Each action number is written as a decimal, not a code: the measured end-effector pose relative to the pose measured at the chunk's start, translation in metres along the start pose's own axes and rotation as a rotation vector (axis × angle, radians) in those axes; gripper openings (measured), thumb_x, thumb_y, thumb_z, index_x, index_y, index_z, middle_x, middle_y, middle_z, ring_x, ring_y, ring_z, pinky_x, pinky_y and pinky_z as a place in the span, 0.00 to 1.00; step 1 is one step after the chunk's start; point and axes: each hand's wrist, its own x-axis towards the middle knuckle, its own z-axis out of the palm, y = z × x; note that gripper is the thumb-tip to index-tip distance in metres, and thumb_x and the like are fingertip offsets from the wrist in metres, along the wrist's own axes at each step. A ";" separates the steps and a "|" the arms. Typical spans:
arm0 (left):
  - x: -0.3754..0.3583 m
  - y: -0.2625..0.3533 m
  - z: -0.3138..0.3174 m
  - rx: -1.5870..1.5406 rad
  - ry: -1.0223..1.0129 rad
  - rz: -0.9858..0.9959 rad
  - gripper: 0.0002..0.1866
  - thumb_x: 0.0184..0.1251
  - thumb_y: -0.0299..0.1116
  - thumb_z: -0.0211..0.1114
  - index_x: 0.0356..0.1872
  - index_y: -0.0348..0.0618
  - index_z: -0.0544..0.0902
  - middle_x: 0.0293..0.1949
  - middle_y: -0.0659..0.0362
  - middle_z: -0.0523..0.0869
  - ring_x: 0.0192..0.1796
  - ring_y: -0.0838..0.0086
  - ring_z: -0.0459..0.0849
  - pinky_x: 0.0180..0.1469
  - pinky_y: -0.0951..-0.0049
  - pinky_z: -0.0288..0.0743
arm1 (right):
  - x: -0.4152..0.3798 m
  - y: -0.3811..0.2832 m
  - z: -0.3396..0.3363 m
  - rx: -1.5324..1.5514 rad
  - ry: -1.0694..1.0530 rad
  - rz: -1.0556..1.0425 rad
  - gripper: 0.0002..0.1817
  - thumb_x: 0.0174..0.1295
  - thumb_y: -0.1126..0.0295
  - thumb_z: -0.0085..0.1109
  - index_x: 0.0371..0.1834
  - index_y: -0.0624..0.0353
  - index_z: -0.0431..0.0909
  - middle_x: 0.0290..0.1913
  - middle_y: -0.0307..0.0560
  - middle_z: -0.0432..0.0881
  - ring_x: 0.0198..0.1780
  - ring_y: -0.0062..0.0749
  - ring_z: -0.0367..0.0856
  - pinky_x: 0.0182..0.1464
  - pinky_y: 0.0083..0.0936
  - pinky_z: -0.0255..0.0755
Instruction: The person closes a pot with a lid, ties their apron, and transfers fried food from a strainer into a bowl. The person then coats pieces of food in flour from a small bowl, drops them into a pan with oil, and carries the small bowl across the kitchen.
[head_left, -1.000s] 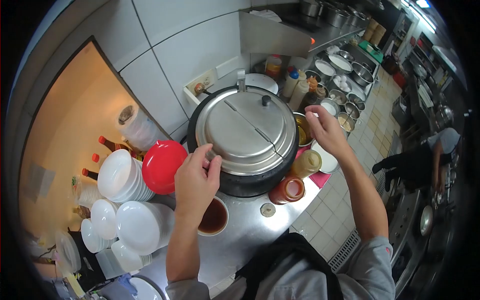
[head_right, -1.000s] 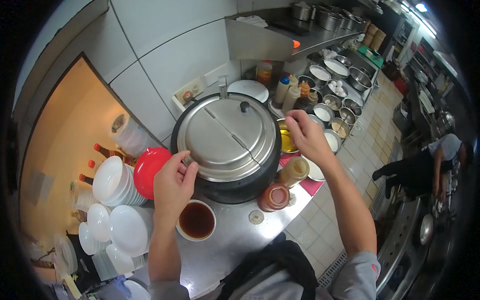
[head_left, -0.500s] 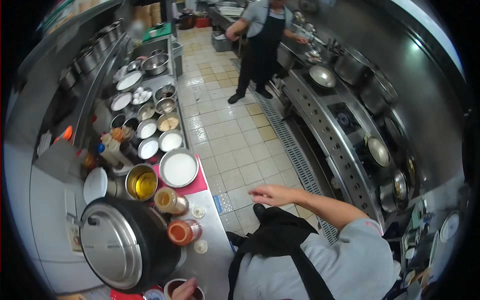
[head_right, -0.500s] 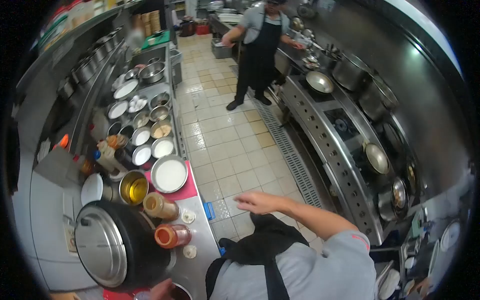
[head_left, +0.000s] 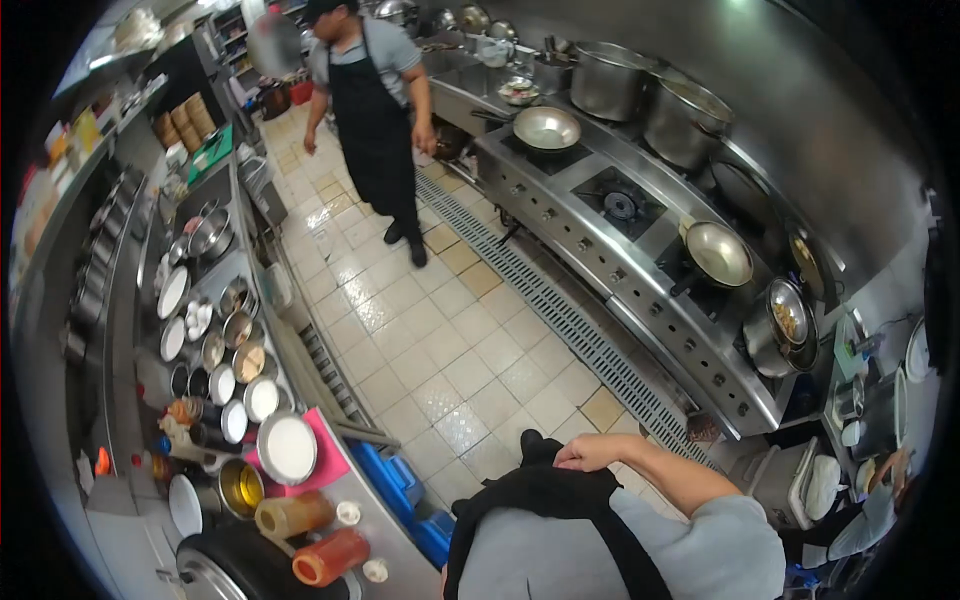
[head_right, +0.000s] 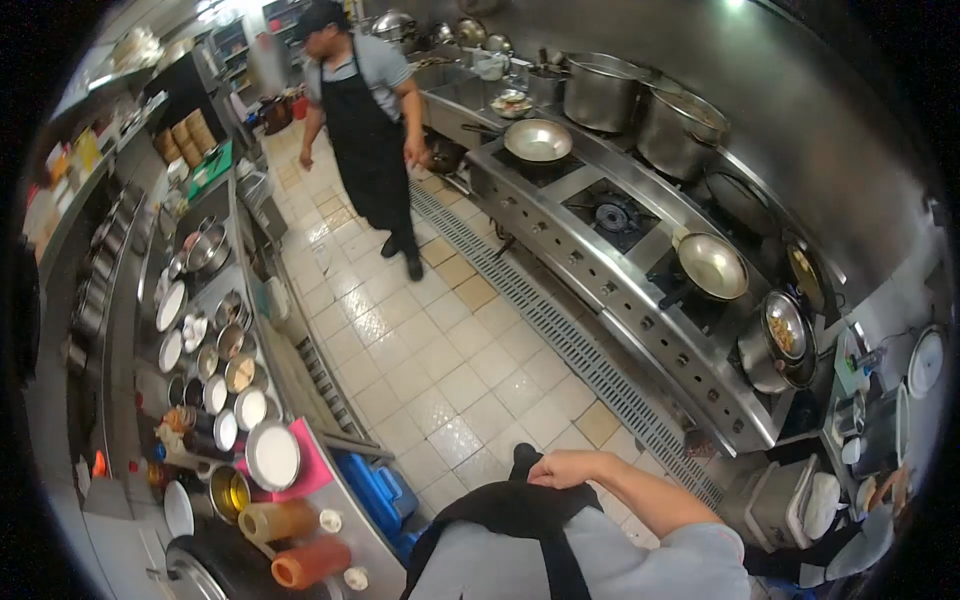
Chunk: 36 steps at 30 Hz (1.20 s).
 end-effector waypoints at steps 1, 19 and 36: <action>0.010 0.004 0.011 0.051 -0.008 -0.004 0.14 0.77 0.30 0.58 0.53 0.30 0.84 0.46 0.53 0.90 0.48 0.68 0.87 0.55 0.70 0.77 | -0.009 0.012 -0.009 0.021 0.024 -0.005 0.16 0.73 0.63 0.55 0.56 0.60 0.83 0.46 0.51 0.89 0.47 0.40 0.87 0.51 0.32 0.78; 0.086 0.044 0.070 0.608 -0.142 0.126 0.17 0.79 0.34 0.54 0.53 0.32 0.84 0.47 0.54 0.90 0.49 0.67 0.86 0.54 0.68 0.77 | -0.101 0.103 -0.072 0.089 0.247 0.085 0.20 0.69 0.62 0.64 0.58 0.64 0.80 0.46 0.52 0.87 0.48 0.37 0.86 0.51 0.31 0.80; 0.142 0.085 0.050 1.080 -0.290 0.048 0.18 0.76 0.40 0.50 0.55 0.43 0.82 0.52 0.36 0.86 0.57 0.43 0.84 0.59 0.50 0.76 | -0.112 0.059 -0.056 0.343 0.144 0.479 0.20 0.67 0.69 0.56 0.61 0.63 0.79 0.40 0.47 0.86 0.42 0.29 0.87 0.44 0.28 0.84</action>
